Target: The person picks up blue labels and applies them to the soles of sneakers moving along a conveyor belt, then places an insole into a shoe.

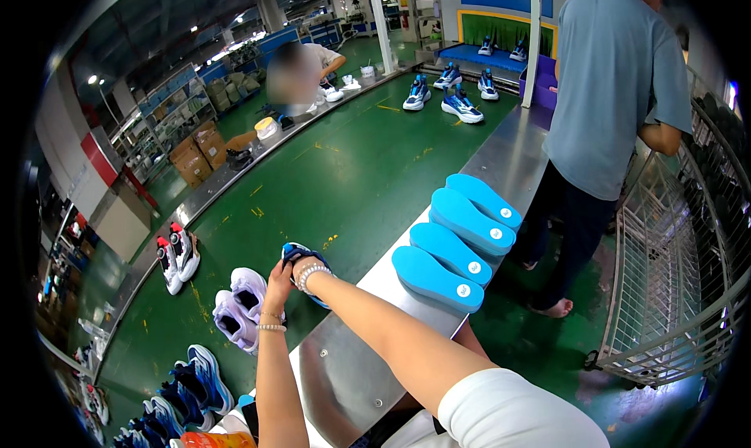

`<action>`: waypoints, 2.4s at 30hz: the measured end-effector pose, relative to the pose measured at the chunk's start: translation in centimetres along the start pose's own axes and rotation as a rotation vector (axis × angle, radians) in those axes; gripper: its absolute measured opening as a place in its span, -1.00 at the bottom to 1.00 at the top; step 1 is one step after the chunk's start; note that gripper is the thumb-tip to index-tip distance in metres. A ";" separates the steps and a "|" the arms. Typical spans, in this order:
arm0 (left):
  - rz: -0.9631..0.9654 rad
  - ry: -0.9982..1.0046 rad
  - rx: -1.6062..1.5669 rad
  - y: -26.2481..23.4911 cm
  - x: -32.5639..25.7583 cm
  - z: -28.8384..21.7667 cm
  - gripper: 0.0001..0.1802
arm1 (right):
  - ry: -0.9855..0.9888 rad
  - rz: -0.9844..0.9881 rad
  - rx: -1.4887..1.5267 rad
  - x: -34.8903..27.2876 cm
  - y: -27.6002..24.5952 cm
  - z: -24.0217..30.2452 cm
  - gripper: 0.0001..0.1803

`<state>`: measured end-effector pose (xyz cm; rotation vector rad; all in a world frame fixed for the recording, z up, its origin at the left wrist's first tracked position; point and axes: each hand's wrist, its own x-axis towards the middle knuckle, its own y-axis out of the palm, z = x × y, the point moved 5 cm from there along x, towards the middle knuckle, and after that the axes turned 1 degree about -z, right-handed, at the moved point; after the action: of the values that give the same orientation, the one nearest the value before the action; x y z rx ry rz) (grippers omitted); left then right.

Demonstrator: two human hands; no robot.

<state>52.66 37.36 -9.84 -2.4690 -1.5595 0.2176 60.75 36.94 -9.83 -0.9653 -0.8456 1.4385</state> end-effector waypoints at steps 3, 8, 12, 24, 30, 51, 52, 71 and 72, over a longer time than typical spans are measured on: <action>-0.021 -0.009 0.108 0.2 0.4 0.0 -0.68 | 0.099 -0.076 0.177 -0.5 -0.2 -0.9 -0.71; -0.015 0.156 0.021 1.5 1.1 -1.6 -0.68 | -0.051 -0.049 0.094 -3.9 -2.2 0.0 -0.74; -0.453 0.460 0.428 1.1 -1.7 -2.6 -0.58 | -0.271 -0.626 0.189 -11.4 -2.9 -0.3 -0.75; 0.194 -0.054 1.327 5.0 6.4 3.8 -0.61 | 0.117 -0.331 0.888 -27.7 1.9 -9.4 -0.80; 0.257 -0.129 1.484 8.9 9.0 2.8 -0.43 | 0.096 -0.444 0.689 -27.4 1.7 -10.7 -0.73; 0.582 0.300 1.392 2.1 2.0 1.8 -0.88 | -0.097 -0.413 0.529 -28.0 1.6 -6.9 -0.82; 0.630 0.334 1.400 2.0 1.4 1.1 -0.88 | -0.120 -0.406 0.587 -28.7 0.7 -6.8 -0.81; 0.592 0.112 1.231 3.6 -0.6 2.5 -0.81 | 0.239 -0.322 -0.563 -4.6 -20.1 -27.6 -0.50; 0.581 0.087 1.201 3.8 -1.1 1.9 -0.81 | 0.331 -0.309 -0.634 -2.8 -19.7 -30.1 -0.49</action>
<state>55.09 35.00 -12.62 -1.7602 -0.3413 0.8228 96.25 35.06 -3.74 -1.4227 -1.1651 0.7176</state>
